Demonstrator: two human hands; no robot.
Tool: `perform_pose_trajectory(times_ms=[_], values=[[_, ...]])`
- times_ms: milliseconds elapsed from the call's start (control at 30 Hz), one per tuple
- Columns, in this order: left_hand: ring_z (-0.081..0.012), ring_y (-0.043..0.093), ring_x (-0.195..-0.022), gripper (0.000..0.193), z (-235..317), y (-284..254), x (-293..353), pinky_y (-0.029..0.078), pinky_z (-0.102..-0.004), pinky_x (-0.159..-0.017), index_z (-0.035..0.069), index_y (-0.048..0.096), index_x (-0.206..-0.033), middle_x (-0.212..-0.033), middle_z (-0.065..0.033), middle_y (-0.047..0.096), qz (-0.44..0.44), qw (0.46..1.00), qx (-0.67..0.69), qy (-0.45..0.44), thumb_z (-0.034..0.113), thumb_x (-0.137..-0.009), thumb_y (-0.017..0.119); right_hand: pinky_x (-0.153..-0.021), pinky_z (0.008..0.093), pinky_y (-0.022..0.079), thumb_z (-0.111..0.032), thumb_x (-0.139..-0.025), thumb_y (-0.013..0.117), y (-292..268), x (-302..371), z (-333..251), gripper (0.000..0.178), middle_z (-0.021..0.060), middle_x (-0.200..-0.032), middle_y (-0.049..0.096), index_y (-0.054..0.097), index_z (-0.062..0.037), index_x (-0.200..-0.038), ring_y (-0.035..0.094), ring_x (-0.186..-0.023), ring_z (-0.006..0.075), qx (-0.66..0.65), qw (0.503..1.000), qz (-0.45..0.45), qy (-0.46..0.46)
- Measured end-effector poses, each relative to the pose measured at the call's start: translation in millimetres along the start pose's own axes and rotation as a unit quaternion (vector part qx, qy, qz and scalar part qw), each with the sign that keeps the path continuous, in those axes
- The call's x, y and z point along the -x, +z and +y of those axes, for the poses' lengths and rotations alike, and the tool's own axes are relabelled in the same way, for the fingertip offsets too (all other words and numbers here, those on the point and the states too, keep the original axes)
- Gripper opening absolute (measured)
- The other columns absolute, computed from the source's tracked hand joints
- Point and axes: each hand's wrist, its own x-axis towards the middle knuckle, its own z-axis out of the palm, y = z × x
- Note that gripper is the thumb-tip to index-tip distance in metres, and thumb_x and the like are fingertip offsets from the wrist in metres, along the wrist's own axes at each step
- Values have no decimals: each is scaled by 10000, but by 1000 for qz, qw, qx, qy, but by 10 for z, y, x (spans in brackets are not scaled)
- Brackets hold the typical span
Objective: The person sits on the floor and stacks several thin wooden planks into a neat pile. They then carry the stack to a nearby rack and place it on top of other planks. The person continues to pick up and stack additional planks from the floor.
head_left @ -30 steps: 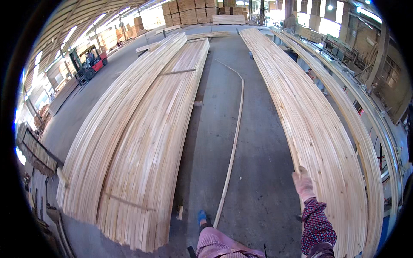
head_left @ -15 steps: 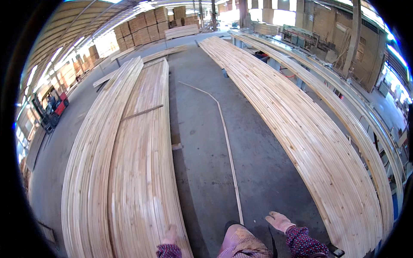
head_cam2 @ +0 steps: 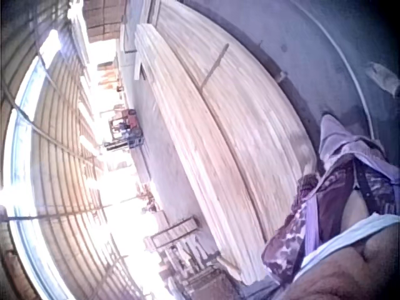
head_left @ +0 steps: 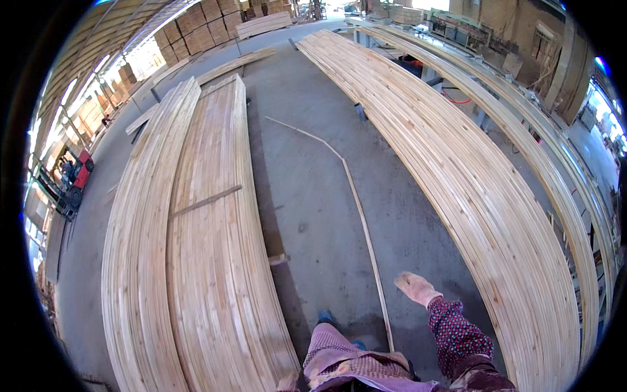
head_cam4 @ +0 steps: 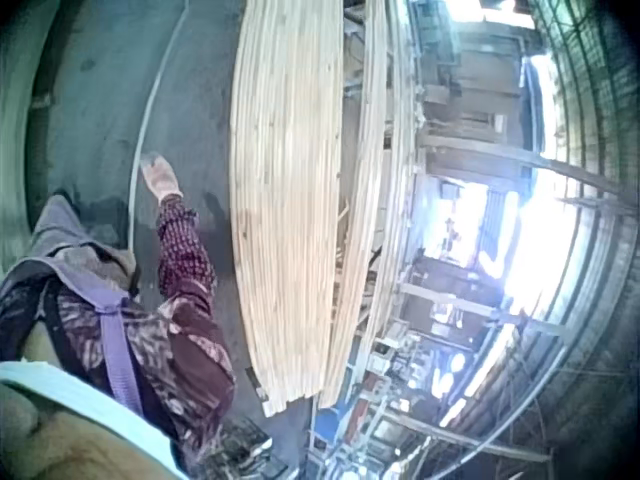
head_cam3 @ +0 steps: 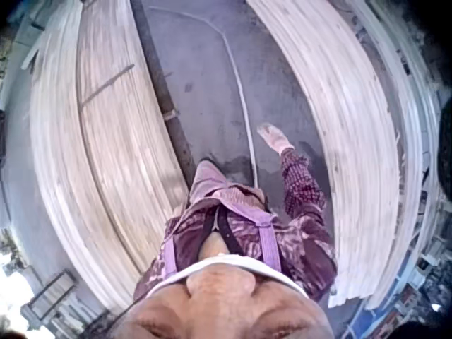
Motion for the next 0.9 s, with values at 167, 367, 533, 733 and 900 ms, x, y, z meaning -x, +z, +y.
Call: perform_pose_trajectory(times_ms=[167,367,533,733,900], values=[[-420,686,-969,337,132,-1334,-1547,548,-516,-825,55,603,-1196,-1031,-265,685,9,999,34,-35,284,-975,493,-1082,417,422,-534,-984,487,-474,-1934,-809,651,233,-1345,604,577,1,-1344,538,-1298,385,4,998,60,-14],[-401,709,-883,175,41,-4161,-3883,581,-501,-729,52,636,-1082,-967,-238,696,283,935,-166,138,127,-952,546,-1027,426,453,-492,-963,510,-708,-3025,-1506,571,210,-1261,662,638,-36,-1282,596,-1214,387,-54,993,4,102],[-224,602,-842,390,2493,-7351,-5035,483,-349,-748,24,620,-1169,-882,-71,641,150,870,466,61,358,-980,548,-936,415,495,-451,-946,540,-679,-4105,-1490,499,204,-1121,709,685,-44,-1196,656,-1100,358,-56,977,22,202],[-276,642,-1010,311,2942,-8666,-6736,497,-395,-907,-5,629,-1098,-1063,-209,671,169,904,365,144,277,-990,555,-931,402,498,-451,-957,541,-810,-6329,-1844,493,197,-1113,714,680,-63,-1227,667,-1076,340,-101,968,12,231],[-416,641,-1080,245,2995,-8817,-7078,531,-482,-912,72,658,-1118,-1100,-220,684,47,964,-194,178,185,-936,539,-1005,396,469,-463,-971,550,-1890,-8527,-2886,530,192,-1258,671,644,-39,-1274,619,-1195,337,-125,979,-3,159]])
